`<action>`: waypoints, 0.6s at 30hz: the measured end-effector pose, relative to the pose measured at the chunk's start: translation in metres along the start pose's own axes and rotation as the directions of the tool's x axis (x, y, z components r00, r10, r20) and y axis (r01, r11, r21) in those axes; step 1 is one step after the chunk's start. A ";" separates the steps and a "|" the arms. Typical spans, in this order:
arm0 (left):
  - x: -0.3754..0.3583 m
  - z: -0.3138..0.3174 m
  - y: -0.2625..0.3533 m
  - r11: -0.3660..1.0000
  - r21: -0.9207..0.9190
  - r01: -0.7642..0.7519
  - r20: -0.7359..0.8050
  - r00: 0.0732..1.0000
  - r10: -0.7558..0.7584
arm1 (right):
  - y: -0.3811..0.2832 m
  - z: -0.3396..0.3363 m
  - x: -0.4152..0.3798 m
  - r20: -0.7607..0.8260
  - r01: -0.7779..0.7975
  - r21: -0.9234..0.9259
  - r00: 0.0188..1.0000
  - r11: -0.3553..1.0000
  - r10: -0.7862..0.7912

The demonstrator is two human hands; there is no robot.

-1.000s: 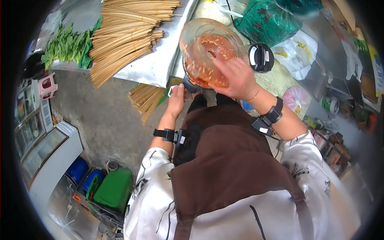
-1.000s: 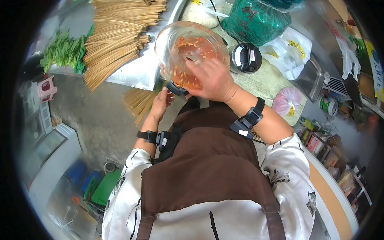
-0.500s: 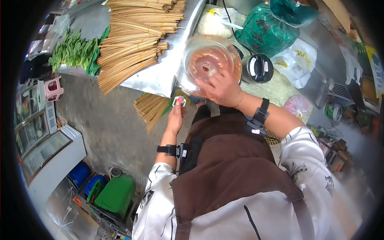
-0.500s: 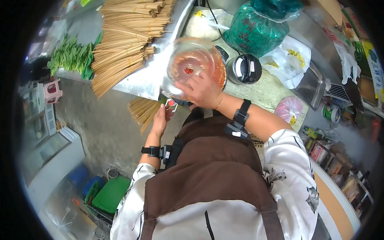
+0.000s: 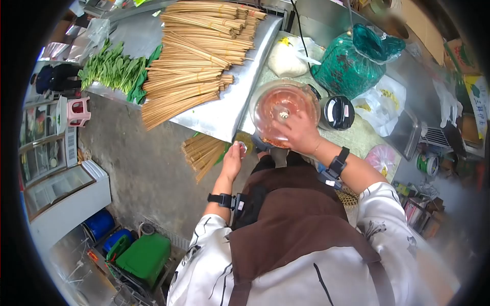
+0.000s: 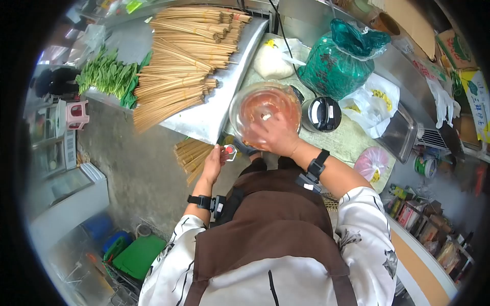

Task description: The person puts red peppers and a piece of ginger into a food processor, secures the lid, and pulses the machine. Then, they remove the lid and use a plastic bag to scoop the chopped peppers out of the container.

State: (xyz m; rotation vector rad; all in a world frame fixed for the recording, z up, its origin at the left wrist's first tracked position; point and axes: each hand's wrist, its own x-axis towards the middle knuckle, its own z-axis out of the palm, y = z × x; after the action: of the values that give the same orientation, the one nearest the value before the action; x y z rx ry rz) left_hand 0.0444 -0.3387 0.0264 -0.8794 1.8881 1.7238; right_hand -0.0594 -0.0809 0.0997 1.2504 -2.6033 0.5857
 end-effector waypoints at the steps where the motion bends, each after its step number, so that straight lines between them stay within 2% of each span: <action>1: -0.002 -0.003 -0.001 1.000 -0.001 -0.020 0.004 1.000 0.020 | -0.005 -0.010 0.004 -0.046 -0.034 -0.020 0.998 0.999 0.033; 2: -0.001 -0.006 0.002 1.000 0.002 -0.014 0.003 1.000 0.014 | -0.008 -0.025 0.010 -0.056 -0.104 -0.003 0.993 0.995 0.104; 5: -0.002 -0.015 0.007 1.000 -0.004 -0.010 -0.008 1.000 0.010 | -0.004 -0.055 0.021 -0.220 -0.170 0.064 0.959 0.983 0.180; 6: -0.004 -0.017 0.010 1.000 -0.014 -0.017 -0.017 1.000 0.016 | -0.003 -0.069 0.024 -0.212 -0.220 0.098 0.948 0.971 0.237; 9: -0.006 -0.029 0.014 1.000 -0.012 -0.005 0.015 1.000 0.005 | 0.005 -0.081 0.015 -0.364 -0.415 0.377 0.755 0.828 0.545; 10: -0.007 -0.032 0.015 1.000 -0.006 0.002 0.040 0.999 -0.002 | 0.006 -0.090 0.011 -0.272 -0.449 0.613 0.653 0.650 0.707; 11: -0.008 -0.033 0.017 1.000 -0.015 0.008 0.037 0.999 -0.007 | 0.008 -0.101 0.008 -0.135 -0.435 0.798 0.546 0.418 0.827; 14: -0.015 -0.031 0.021 0.999 -0.036 0.030 0.011 0.999 -0.030 | 0.027 -0.123 -0.023 -0.113 -0.205 0.950 0.471 0.233 0.875; 18: -0.025 -0.015 0.021 0.997 -0.039 0.074 -0.025 0.997 -0.075 | 0.061 -0.144 -0.094 -0.029 0.037 0.999 0.387 0.016 0.922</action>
State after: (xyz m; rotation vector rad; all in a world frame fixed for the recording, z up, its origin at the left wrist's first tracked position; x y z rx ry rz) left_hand 0.0494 -0.3489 0.0605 -0.9793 1.8215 1.7171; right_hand -0.0475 0.0819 0.1811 -0.3176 -1.5430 2.5105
